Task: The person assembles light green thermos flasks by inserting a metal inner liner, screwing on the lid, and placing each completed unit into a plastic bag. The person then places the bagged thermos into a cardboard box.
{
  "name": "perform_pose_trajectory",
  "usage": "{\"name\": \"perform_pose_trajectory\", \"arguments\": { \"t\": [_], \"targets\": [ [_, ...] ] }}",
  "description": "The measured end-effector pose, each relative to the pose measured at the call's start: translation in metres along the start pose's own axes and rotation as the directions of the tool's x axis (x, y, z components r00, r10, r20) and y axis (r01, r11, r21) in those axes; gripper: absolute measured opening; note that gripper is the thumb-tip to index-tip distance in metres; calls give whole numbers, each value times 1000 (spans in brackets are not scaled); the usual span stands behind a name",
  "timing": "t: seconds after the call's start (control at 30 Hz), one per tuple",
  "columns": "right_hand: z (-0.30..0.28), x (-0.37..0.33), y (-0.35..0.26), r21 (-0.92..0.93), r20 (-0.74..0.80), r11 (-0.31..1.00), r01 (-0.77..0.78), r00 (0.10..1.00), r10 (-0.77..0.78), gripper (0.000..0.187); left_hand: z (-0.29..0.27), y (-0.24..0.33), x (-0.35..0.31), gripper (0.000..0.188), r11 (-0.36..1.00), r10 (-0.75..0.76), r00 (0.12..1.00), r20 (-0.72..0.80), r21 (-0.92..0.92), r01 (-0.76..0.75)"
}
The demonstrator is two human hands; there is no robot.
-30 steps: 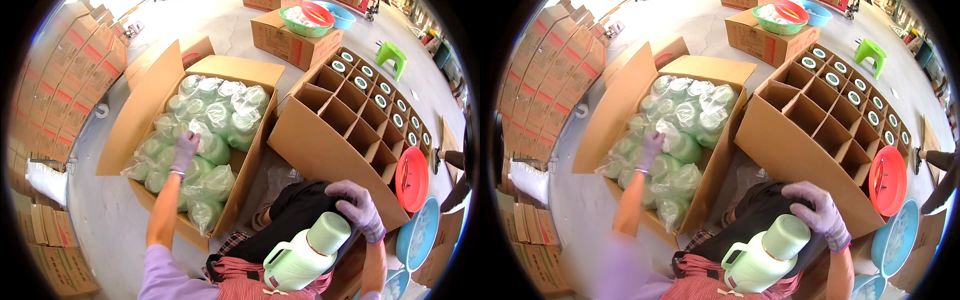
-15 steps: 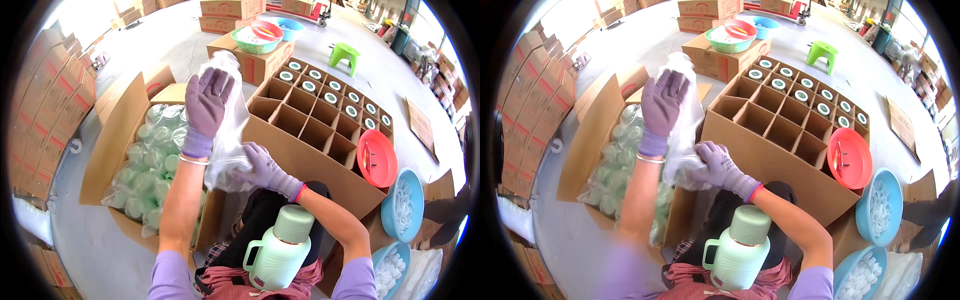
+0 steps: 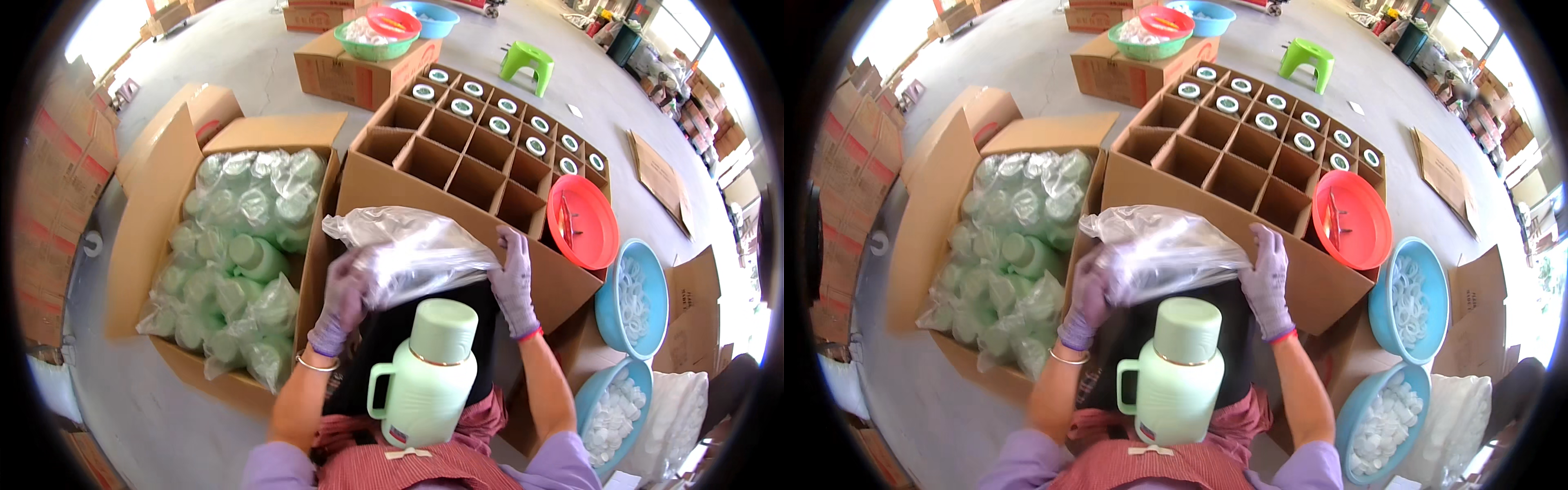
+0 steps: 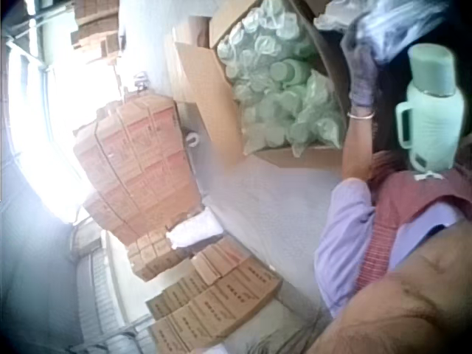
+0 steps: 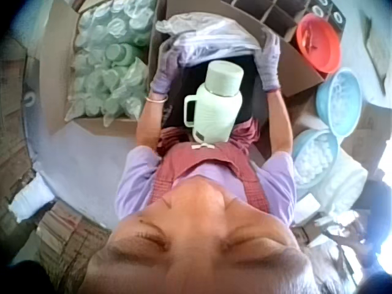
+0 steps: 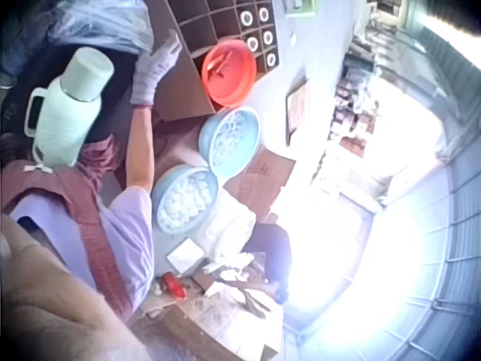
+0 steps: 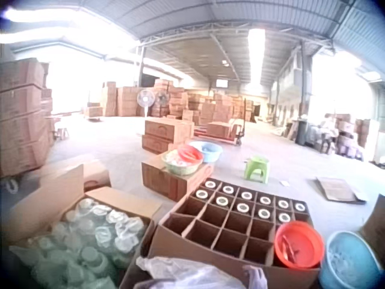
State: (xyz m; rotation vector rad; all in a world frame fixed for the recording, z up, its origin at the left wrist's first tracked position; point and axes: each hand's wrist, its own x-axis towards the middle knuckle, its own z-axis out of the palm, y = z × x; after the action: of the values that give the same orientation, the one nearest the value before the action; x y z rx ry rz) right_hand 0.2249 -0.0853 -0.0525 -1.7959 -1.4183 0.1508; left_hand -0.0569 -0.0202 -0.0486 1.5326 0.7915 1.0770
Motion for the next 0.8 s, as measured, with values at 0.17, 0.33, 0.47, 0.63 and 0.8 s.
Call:
{"name": "perform_pose_trajectory", "arguments": {
  "t": [0.17, 0.33, 0.47, 0.63, 0.8],
  "targets": [
    [-37, -110, -31, -151, -84, 987, 62, 994, -76, 23, -1, 22, -56, 58, 978, -53, 845, 532, 197, -62],
    [-58, -202, -73, -81, 172, 978, 192, 969, -176, 26, -12, 32, -138, 56, 942, 100, 946, 309, 275, -190],
    [-77, -269, -56, 34, 484, 905, 423, 786, -385, 18, -35, 37, -231, 52, 918, -194, 940, 281, 390, 73],
    [-91, -276, -44, 133, 667, 885, 446, 620, -413, 20, -70, 47, -192, 53, 893, -449, 852, 269, 110, 436],
    [-88, -264, -54, 216, 660, 919, 330, 645, -387, 19, -39, 33, -132, 51, 907, -378, 844, 381, 335, 255]
  ]
}}
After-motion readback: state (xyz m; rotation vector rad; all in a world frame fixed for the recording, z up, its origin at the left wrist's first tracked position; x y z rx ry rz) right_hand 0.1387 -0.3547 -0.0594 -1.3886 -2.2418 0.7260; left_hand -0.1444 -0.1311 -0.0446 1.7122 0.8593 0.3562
